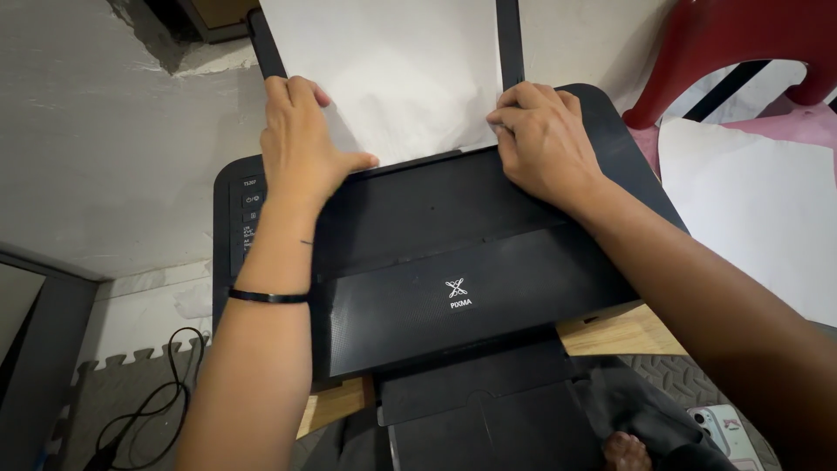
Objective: The person repeatedly picks up sheets of white paper from a nearby stack and places them into the top input tray of a Pigma printer. They align each sheet before insertion and continue this process for the duration of the clip.
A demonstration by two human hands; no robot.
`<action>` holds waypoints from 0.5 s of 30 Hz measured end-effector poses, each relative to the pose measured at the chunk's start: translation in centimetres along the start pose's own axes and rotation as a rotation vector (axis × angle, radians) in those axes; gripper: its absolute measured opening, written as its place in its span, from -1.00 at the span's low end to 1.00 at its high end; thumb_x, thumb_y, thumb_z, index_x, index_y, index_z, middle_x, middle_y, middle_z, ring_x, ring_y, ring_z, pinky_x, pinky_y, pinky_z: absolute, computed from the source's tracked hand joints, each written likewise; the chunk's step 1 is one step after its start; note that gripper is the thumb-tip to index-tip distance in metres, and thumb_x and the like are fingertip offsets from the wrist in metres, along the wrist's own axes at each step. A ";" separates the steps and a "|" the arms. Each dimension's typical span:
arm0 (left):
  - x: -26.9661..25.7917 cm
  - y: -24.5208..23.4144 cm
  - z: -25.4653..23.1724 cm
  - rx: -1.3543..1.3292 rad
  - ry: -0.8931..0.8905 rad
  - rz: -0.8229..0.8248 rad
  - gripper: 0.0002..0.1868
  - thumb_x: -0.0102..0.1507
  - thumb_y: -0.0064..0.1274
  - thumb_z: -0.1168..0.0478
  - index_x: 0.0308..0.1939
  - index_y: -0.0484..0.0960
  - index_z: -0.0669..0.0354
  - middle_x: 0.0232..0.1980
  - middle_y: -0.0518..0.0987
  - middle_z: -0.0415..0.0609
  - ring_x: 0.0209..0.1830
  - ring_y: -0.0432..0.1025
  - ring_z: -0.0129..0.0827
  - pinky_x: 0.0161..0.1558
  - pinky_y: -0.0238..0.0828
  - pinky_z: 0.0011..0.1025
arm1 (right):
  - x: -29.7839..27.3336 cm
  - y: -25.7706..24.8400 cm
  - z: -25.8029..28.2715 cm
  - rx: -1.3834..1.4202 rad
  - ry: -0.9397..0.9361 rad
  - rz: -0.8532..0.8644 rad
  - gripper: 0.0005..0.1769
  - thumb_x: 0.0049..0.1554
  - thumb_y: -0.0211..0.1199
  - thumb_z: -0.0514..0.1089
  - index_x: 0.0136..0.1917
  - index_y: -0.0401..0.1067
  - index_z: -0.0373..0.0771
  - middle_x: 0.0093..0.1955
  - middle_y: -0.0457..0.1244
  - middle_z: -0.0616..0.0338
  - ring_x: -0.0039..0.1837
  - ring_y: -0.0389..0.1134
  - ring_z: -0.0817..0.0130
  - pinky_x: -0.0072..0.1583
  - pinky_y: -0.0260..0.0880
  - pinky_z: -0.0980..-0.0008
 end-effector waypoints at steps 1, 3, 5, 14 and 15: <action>0.0 -0.2 -0.5 0.047 0.019 -0.029 -0.04 -0.31 0.69 0.02 -0.05 0.34 0.16 0.06 0.30 0.04 0.09 0.38 -0.02 -0.08 0.47 -0.13 | 0.0 0.0 0.0 -0.008 0.001 0.003 -0.85 0.23 0.24 -0.28 0.02 0.60 -0.27 0.14 0.32 0.15 0.29 0.31 0.13 0.39 0.14 0.03; -0.1 -0.1 -0.7 0.089 0.003 -0.035 -0.03 -0.32 0.69 0.01 -0.04 0.35 0.15 0.07 0.31 0.03 0.09 0.38 -0.05 -0.09 0.46 -0.12 | 0.0 0.1 0.0 -0.022 0.001 0.010 -0.85 0.22 0.23 -0.28 0.02 0.61 -0.26 0.13 0.32 0.16 0.28 0.31 0.13 0.38 0.12 0.02; 0.0 0.1 -0.6 0.107 -0.012 -0.032 -0.06 -0.31 0.68 0.02 -0.04 0.37 0.15 0.06 0.32 0.03 0.07 0.38 -0.06 -0.10 0.45 -0.11 | 0.0 0.1 0.0 -0.028 0.000 0.004 -0.85 0.22 0.23 -0.28 0.01 0.61 -0.26 0.14 0.32 0.16 0.28 0.30 0.12 0.39 0.11 0.01; 0.2 -0.4 3.1 -0.258 -0.145 0.052 -0.87 0.23 0.24 0.38 -0.21 0.67 0.06 0.02 0.44 -0.08 -0.21 0.47 -0.29 -0.09 0.48 -0.35 | 0.2 0.1 -0.2 -0.040 0.042 0.066 -0.88 0.09 0.32 -0.20 -0.09 0.63 -0.16 0.12 0.32 0.12 0.31 0.28 0.09 0.44 0.01 -0.10; 0.3 -0.7 3.1 -0.311 -0.121 0.013 -0.85 0.22 0.23 0.42 -0.21 0.66 0.10 0.03 0.43 -0.06 -0.23 0.47 -0.32 -0.10 0.49 -0.39 | 0.2 0.0 -0.2 -0.020 0.031 0.055 -0.86 0.09 0.33 -0.18 -0.06 0.63 -0.15 0.15 0.30 0.06 0.32 0.26 0.05 0.43 0.02 -0.09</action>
Point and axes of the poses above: each hand's wrist, its own x-axis towards the middle knuckle, its own y-axis out of the palm, z = x × y, the point moved 7 cm from there along x, towards the middle knuckle
